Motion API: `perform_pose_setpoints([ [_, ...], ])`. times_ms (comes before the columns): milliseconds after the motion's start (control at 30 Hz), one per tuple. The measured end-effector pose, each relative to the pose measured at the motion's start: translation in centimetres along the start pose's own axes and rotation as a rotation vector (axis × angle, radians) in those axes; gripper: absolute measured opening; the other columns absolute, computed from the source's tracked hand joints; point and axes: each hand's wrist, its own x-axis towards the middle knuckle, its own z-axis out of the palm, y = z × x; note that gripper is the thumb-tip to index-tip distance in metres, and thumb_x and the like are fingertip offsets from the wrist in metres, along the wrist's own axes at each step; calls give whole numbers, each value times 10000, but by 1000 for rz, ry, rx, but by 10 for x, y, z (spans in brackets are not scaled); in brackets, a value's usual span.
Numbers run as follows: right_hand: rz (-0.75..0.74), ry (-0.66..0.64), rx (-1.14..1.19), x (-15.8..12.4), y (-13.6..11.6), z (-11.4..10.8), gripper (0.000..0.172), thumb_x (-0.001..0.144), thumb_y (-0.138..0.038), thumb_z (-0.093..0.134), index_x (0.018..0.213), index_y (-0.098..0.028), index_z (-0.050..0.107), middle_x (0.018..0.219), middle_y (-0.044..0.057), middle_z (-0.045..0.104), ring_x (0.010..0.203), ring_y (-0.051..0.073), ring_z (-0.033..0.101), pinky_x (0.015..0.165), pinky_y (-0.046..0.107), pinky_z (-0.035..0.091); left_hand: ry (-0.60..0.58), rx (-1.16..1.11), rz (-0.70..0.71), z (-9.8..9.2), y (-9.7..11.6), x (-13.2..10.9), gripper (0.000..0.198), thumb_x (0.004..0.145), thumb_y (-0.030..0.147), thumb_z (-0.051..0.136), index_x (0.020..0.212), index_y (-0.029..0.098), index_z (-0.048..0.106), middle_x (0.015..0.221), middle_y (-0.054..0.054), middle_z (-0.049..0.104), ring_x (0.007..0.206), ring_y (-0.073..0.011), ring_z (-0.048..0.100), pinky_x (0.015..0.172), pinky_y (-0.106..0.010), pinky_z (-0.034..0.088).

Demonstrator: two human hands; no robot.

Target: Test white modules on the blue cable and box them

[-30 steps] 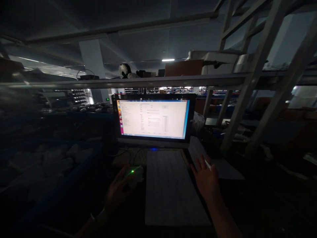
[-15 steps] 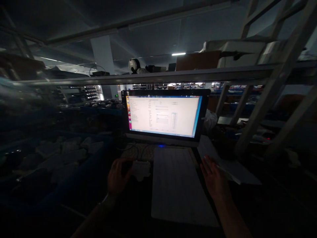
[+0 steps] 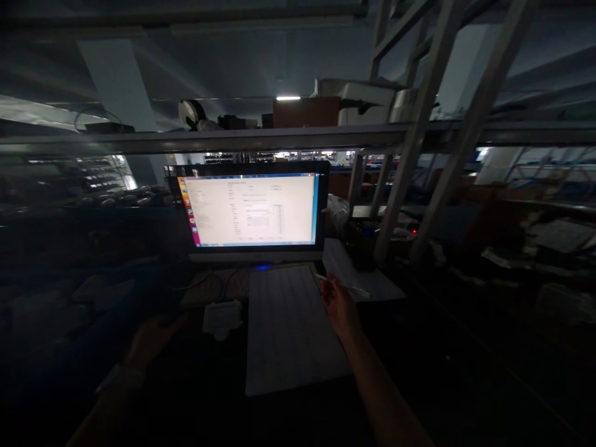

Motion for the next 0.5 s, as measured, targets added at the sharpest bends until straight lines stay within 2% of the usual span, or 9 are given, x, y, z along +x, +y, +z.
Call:
perform_pose_setpoints([
  [133, 39, 18, 7, -2, -3, 1, 272, 607, -370, 744, 844, -259, 670, 685, -44, 676, 580, 87, 592, 492, 185, 474, 126, -222, 8, -4, 15, -12, 524, 508, 575, 637, 814, 158, 558, 848, -121, 663, 820, -294, 632, 727, -405, 499],
  [300, 83, 27, 35, -3, -4, 3, 284, 599, -338, 748, 855, -240, 673, 673, -45, 671, 564, 70, 581, 484, 157, 468, 49, -603, 207, -4, 40, -28, 558, 571, 524, 674, 965, 152, 543, 882, -71, 668, 822, -225, 643, 747, -376, 521],
  [400, 74, 17, 17, -1, -2, 0, 261, 620, -336, 735, 854, -242, 666, 676, -43, 671, 555, 79, 583, 478, 173, 471, 96, -614, 356, 8, 51, -32, 445, 641, 459, 648, 969, 171, 562, 878, -50, 660, 835, -204, 642, 764, -356, 525],
  [500, 63, 2, -12, 2, 0, -4, 251, 636, -345, 727, 858, -252, 657, 687, -46, 673, 556, 88, 588, 473, 189, 477, 106, -573, 444, 21, 55, -33, 347, 704, 401, 600, 972, 183, 574, 927, -48, 658, 877, -191, 638, 804, -342, 521],
])
